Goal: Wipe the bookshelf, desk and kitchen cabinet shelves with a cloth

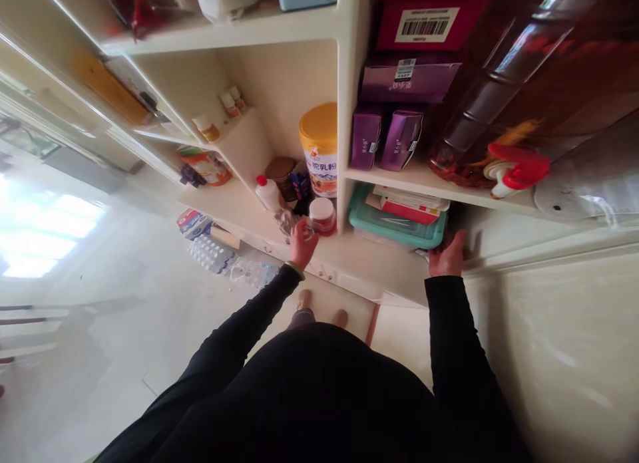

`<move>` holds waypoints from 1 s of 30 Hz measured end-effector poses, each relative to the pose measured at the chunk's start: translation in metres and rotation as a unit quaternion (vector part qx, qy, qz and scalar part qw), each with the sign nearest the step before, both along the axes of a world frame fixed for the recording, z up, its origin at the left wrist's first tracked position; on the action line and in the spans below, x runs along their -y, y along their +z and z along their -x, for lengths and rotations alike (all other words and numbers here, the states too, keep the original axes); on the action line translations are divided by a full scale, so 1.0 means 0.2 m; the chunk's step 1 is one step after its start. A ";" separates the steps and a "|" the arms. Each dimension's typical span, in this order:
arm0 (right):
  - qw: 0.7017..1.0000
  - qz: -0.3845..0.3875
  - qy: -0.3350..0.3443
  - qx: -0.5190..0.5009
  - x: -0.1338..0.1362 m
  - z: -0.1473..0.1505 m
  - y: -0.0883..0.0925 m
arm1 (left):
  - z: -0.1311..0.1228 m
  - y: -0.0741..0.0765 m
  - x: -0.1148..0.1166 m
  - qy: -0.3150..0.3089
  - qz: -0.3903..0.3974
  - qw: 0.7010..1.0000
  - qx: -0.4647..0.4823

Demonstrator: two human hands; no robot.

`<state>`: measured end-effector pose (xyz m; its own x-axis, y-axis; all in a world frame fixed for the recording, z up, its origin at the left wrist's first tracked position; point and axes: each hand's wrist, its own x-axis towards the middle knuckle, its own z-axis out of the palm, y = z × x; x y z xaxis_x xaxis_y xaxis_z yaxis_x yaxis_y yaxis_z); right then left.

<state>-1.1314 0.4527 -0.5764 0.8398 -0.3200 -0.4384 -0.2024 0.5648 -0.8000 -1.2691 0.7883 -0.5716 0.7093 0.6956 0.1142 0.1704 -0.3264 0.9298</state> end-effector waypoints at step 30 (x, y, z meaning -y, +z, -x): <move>0.999 -0.022 -0.007 -0.047 0.08 0.08 0.09 | 0.21 -0.01 0.29 -0.183 -0.088 0.965 0.167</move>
<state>-1.1479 0.4365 -0.5574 0.7897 -0.3104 -0.5292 -0.2671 0.6026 -0.7520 -1.3115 0.7298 -0.5729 0.8067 0.3540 0.4732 -0.2869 -0.4655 0.8373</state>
